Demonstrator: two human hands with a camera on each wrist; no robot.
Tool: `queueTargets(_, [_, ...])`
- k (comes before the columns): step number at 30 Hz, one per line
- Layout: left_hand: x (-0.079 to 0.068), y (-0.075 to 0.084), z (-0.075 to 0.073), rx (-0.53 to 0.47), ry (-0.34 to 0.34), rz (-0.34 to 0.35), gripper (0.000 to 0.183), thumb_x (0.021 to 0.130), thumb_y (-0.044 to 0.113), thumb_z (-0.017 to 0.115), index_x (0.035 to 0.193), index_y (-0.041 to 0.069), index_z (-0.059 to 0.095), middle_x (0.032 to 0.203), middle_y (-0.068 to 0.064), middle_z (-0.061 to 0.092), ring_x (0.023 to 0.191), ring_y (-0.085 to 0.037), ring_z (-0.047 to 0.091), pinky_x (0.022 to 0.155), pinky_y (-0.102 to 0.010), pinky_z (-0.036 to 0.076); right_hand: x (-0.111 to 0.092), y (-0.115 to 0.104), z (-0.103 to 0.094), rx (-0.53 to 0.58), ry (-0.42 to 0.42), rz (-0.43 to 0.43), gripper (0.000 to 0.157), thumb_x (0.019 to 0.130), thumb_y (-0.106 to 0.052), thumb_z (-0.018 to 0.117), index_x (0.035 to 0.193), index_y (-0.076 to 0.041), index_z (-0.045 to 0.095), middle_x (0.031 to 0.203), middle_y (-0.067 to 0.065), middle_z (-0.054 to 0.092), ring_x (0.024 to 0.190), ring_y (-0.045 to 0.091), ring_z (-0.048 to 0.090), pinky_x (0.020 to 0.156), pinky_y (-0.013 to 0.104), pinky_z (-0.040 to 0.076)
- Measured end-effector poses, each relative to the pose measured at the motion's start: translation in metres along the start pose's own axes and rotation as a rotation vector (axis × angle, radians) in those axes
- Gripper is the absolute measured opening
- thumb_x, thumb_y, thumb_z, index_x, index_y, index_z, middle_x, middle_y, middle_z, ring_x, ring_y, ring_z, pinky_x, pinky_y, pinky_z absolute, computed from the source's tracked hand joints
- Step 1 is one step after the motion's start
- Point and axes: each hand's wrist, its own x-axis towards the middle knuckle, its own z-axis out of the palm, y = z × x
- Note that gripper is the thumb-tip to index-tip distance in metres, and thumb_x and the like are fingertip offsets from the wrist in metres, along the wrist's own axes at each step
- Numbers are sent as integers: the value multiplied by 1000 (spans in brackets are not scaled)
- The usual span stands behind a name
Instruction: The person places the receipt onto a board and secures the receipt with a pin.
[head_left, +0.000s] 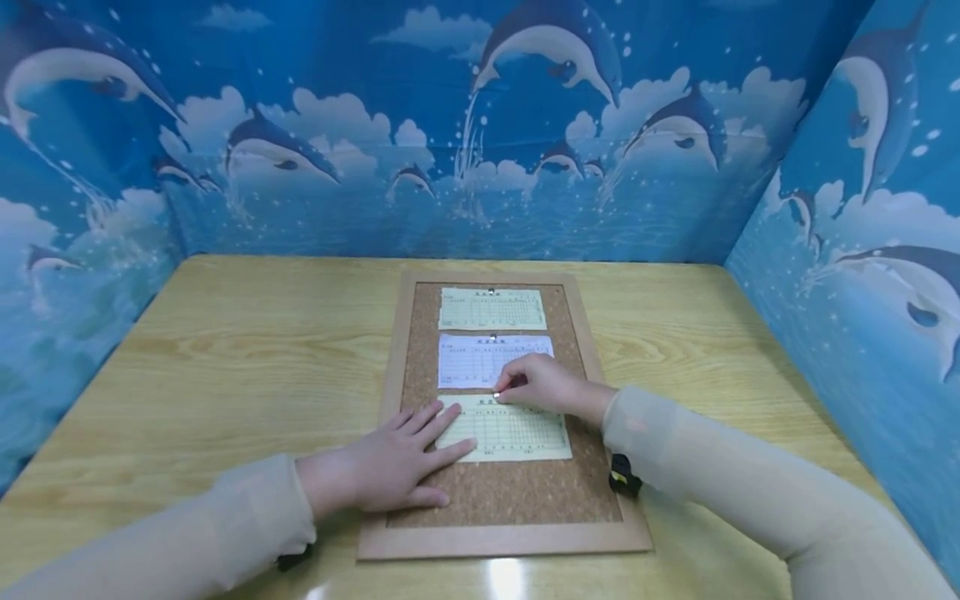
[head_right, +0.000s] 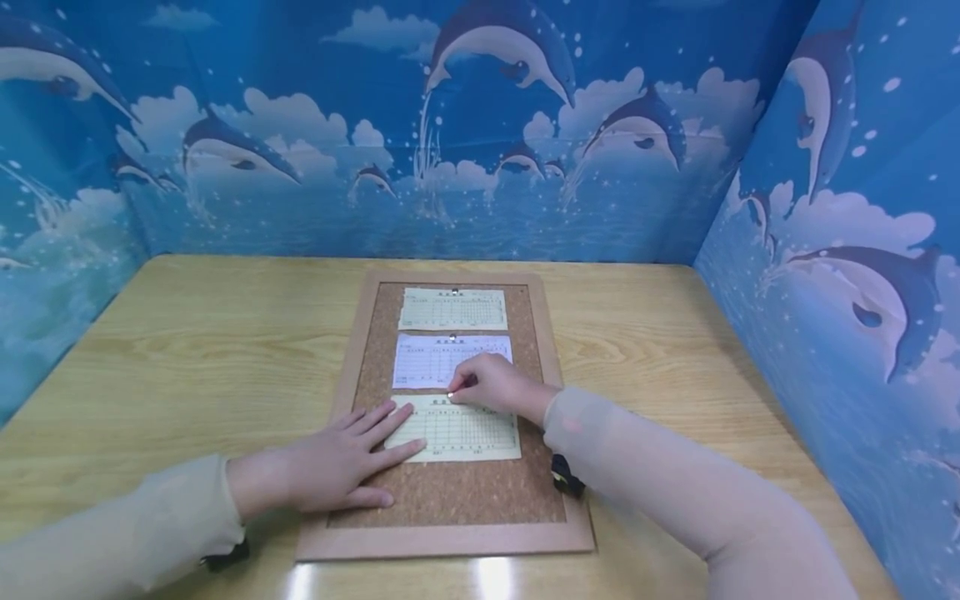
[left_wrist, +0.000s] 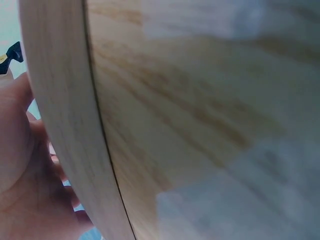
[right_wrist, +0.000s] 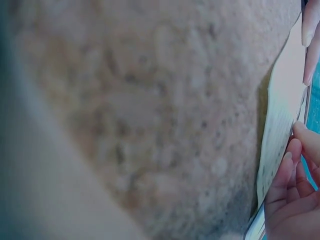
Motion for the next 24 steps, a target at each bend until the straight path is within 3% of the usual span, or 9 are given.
queueTargets(24, [0,1,-1,-14,17,14,66,93,60,32,149,27,23,154,-17,5,139,-37,6,107,-54,18,1,2,-2,-8,-21,-23,6,85,-13,69,79,-13,70,79,-7,66,71,8,55,67,24,47])
